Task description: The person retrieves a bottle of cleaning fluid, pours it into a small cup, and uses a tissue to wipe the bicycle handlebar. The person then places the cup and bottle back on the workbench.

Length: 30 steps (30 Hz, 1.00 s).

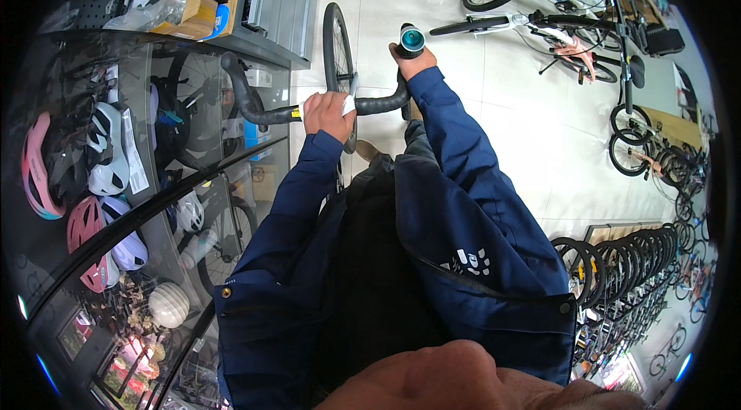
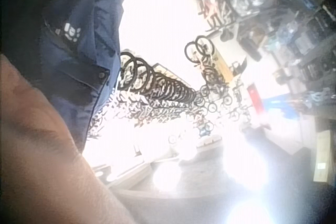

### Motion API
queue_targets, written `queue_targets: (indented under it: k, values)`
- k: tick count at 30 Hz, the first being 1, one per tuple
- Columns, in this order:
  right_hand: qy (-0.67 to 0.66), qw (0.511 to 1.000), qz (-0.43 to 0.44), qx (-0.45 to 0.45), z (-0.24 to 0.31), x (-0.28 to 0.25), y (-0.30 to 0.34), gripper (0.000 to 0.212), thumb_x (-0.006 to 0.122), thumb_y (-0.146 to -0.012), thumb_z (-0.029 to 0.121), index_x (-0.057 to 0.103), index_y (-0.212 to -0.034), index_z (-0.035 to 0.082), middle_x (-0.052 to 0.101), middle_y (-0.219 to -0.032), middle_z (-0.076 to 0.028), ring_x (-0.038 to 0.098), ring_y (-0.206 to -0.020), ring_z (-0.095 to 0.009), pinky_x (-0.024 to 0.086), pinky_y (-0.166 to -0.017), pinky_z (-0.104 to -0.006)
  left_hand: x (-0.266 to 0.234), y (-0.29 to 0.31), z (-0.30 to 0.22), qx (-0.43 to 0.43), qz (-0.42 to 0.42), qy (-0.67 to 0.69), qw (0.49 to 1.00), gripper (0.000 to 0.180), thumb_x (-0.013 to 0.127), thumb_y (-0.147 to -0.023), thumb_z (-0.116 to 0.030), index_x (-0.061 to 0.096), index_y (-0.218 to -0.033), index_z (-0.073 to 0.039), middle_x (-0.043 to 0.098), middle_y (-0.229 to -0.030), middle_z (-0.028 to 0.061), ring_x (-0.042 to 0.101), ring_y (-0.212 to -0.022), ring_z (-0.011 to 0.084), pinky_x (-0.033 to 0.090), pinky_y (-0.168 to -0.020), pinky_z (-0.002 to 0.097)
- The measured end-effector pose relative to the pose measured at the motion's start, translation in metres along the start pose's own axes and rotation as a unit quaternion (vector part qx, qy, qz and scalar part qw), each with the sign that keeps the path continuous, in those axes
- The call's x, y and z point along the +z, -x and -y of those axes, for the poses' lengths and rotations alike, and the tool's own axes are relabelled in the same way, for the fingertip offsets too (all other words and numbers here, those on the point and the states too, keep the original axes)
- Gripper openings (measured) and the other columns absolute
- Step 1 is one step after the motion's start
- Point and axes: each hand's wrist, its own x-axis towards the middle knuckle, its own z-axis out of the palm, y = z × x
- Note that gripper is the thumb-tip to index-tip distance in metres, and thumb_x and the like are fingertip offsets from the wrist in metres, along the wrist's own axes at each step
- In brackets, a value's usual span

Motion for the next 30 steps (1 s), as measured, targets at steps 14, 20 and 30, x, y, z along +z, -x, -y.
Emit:
queue_targets:
  k: [14, 20, 30]
  values:
    - [-0.031, 0.998, -0.031, -0.037, -0.0015, 0.0003, 0.0024, 0.067, 0.082, -0.082, 0.055, 0.066, -0.122, 0.004, 0.077, -0.102, -0.017, 0.075, -0.099, -0.038, 0.059, -0.091, -0.0408, 0.0004, -0.0001, -0.0014, -0.008, 0.012, 0.004, 1.000, 0.027, 0.078, -0.077, -0.018, 0.072, -0.103, -0.012, 0.070, -0.098, 0.0076, 0.063, -0.100, 0.0329, 0.044, -0.105, 0.0460]
    - [-0.013, 1.000, -0.015, -0.001, -0.0036, 0.0010, 0.0014, 0.068, 0.083, -0.081, 0.055, 0.066, -0.122, 0.004, 0.077, -0.103, -0.019, 0.075, -0.101, -0.038, 0.058, -0.092, -0.0411, 0.0011, 0.0012, -0.0006, 0.000, 0.005, 0.000, 1.000, 0.031, 0.080, -0.076, -0.018, 0.073, -0.105, -0.012, 0.071, -0.099, 0.0077, 0.063, -0.101, 0.0338, 0.044, -0.105, 0.0468]
    - [-0.017, 1.000, -0.011, -0.013, -0.0002, -0.0031, 0.0018, 0.067, 0.079, -0.082, 0.057, 0.067, -0.120, 0.002, 0.077, -0.104, -0.020, 0.074, -0.101, -0.039, 0.058, -0.092, -0.0413, 0.0016, 0.0015, -0.0005, 0.004, 0.004, -0.005, 1.000, 0.031, 0.080, -0.076, -0.019, 0.073, -0.105, -0.012, 0.071, -0.099, 0.0073, 0.063, -0.099, 0.0327, 0.044, -0.104, 0.0461]
